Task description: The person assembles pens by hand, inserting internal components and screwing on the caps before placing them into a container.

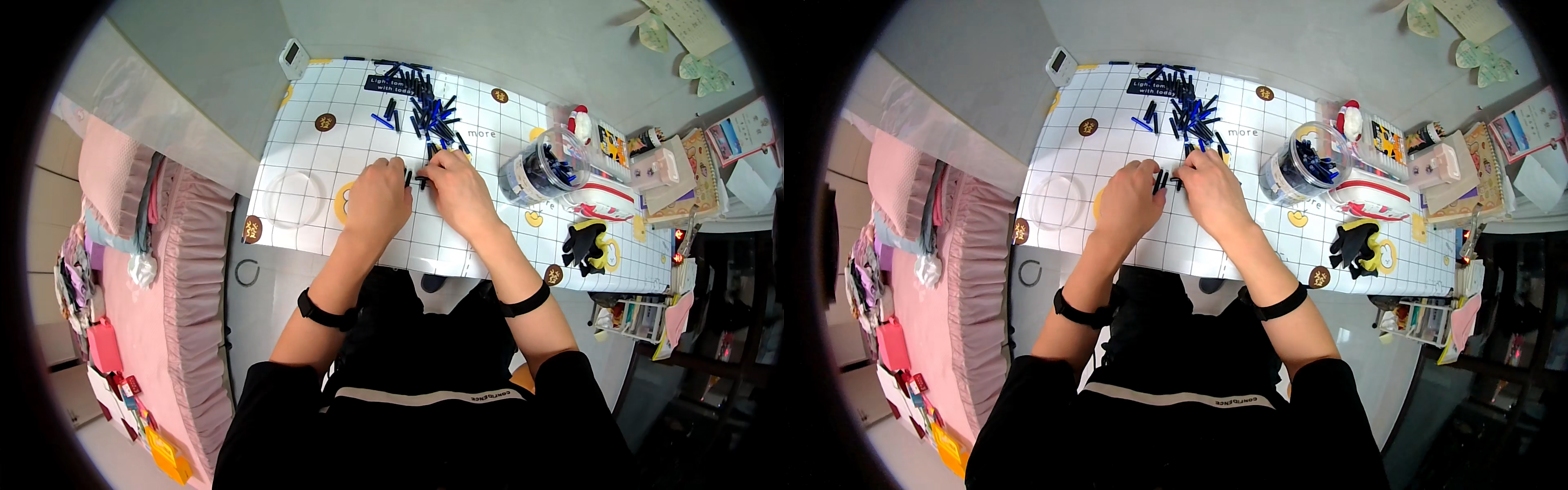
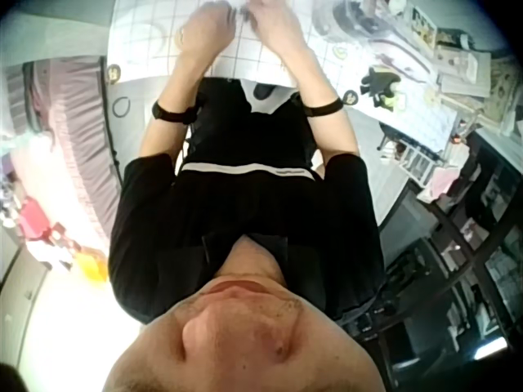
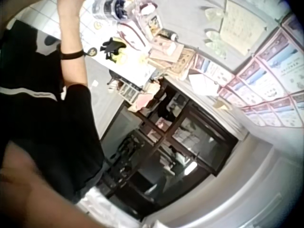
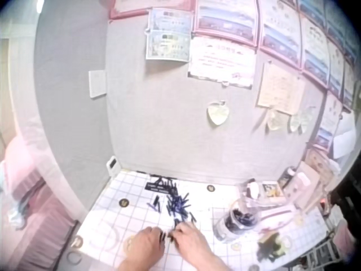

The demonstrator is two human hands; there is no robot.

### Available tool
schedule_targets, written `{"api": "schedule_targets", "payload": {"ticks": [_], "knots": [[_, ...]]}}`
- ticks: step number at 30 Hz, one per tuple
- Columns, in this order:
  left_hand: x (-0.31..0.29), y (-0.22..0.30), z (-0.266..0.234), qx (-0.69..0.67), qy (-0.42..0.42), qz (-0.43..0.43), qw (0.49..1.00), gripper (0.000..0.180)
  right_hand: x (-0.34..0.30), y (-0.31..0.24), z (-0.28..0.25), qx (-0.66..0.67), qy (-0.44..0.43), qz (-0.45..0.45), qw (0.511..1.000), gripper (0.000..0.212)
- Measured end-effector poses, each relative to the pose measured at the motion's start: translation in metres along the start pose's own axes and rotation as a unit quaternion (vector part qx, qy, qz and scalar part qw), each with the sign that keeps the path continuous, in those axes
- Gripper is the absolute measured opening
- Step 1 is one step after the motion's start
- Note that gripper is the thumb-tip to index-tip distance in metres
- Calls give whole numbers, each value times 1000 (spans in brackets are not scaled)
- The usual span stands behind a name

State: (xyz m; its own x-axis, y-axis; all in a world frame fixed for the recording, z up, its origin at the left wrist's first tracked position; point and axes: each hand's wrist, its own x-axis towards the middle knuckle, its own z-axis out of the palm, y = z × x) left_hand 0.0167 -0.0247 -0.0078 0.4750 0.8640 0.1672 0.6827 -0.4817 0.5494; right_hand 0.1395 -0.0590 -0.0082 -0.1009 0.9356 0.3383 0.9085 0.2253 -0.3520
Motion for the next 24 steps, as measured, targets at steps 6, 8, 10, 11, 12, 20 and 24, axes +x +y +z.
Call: {"api": "schedule_targets", "payload": {"ticks": [6, 8, 10, 11, 12, 20, 24], "knots": [[7, 2, -4, 35, -31, -7, 999, 19, 1, -1, -2, -12, -14, -20, 1000, 14], [9, 0, -4, 28, -51, -23, 998, 18, 1, 1, -2, -11, -7, -21, 1000, 11], [11, -4, -6, 17, -64, -33, 997, 17, 3, 4, -3, -6, -12, -32, 999, 8], [11, -6, -9, -2, -74, -55, 996, 16, 3, 5, -2, -4, -14, -35, 999, 7], [11, -7, -10, -11, -80, -66, 995, 15, 4, 7, -2, 3, -16, -46, 999, 6], [5, -14, -4, 3, -12, 1, 1000, 12, 3, 1, -16, 69, 61, -39, 995, 9], [-2, -16, -10, -55, 4, 21, 998, 11, -7, 0, -35, 159, 131, 19, 978, 12]]}}
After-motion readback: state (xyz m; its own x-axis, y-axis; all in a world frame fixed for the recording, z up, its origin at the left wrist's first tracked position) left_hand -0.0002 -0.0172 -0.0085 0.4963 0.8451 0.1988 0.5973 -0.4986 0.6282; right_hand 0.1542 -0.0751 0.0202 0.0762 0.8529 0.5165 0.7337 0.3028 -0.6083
